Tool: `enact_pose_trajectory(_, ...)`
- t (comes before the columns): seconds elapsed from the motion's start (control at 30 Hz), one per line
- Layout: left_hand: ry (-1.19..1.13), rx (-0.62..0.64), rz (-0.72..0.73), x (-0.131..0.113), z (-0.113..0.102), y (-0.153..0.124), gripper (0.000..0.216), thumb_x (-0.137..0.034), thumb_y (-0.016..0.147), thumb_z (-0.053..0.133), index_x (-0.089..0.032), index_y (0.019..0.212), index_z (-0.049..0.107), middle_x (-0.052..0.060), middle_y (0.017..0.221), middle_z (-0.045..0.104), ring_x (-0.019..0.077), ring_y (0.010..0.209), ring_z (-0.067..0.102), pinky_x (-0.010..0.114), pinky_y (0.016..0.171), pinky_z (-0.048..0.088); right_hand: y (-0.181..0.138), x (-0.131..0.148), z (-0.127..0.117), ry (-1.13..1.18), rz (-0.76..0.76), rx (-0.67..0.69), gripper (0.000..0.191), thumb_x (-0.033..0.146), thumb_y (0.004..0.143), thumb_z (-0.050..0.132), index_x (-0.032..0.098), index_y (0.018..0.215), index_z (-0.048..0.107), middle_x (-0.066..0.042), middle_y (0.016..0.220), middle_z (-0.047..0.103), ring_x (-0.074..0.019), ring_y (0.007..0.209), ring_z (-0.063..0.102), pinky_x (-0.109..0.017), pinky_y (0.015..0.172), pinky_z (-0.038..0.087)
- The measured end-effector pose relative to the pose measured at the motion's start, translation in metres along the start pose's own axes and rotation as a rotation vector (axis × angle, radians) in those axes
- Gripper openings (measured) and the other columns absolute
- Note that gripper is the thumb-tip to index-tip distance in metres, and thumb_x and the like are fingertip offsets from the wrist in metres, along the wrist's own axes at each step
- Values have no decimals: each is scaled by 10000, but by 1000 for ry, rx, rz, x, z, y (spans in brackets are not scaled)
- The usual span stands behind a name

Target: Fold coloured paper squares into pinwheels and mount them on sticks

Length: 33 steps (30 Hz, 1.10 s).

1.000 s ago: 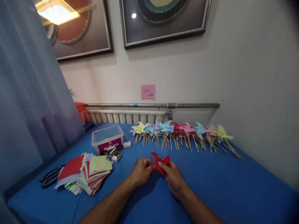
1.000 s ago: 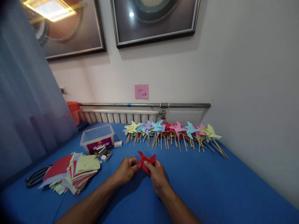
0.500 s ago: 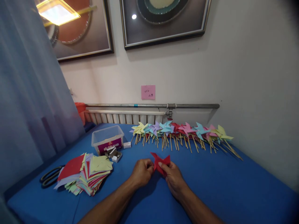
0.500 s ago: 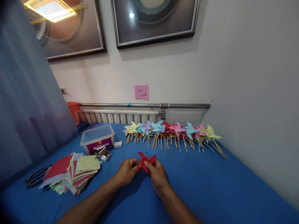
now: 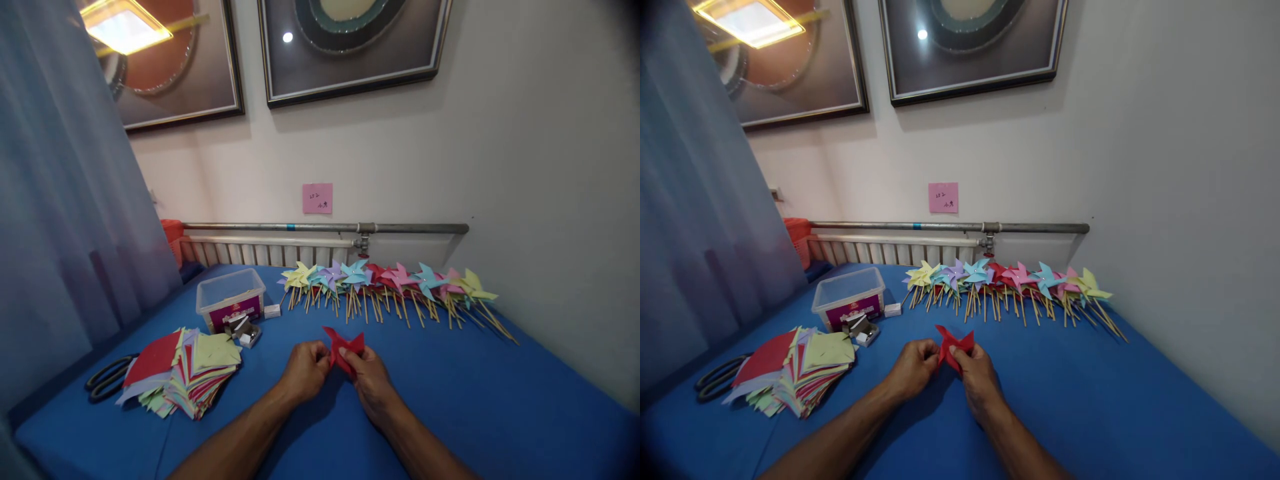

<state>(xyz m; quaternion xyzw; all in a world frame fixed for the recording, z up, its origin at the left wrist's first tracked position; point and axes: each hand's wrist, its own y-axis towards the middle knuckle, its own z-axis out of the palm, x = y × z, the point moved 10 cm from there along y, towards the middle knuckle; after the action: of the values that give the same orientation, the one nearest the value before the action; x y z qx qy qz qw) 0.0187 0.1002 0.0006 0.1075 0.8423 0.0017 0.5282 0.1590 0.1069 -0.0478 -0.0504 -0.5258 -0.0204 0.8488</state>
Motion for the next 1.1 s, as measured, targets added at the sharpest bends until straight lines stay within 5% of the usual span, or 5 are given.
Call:
enact_pose_trajectory(0.9, -31, 4, -2, -3, 2, -1, 148, -117, 767, 506, -178, 643, 558, -53, 556, 488, 106, 537, 395, 229, 546, 289, -6, 12, 7, 23, -4, -1, 326, 319, 568, 907, 188, 818, 746, -7, 739, 758, -177, 671, 666, -309, 722, 523)
enact_pose_trajectory(1.1, -117, -140, -100, 11, -20, 8, 178, -111, 762, 529, -183, 599, 533, -59, 522, 485, 109, 516, 422, 232, 541, 305, -5, 23, -11, 8, -28, -108, 357, 414, 619, 899, 218, 837, 696, -19, 790, 758, -196, 675, 696, -333, 678, 552)
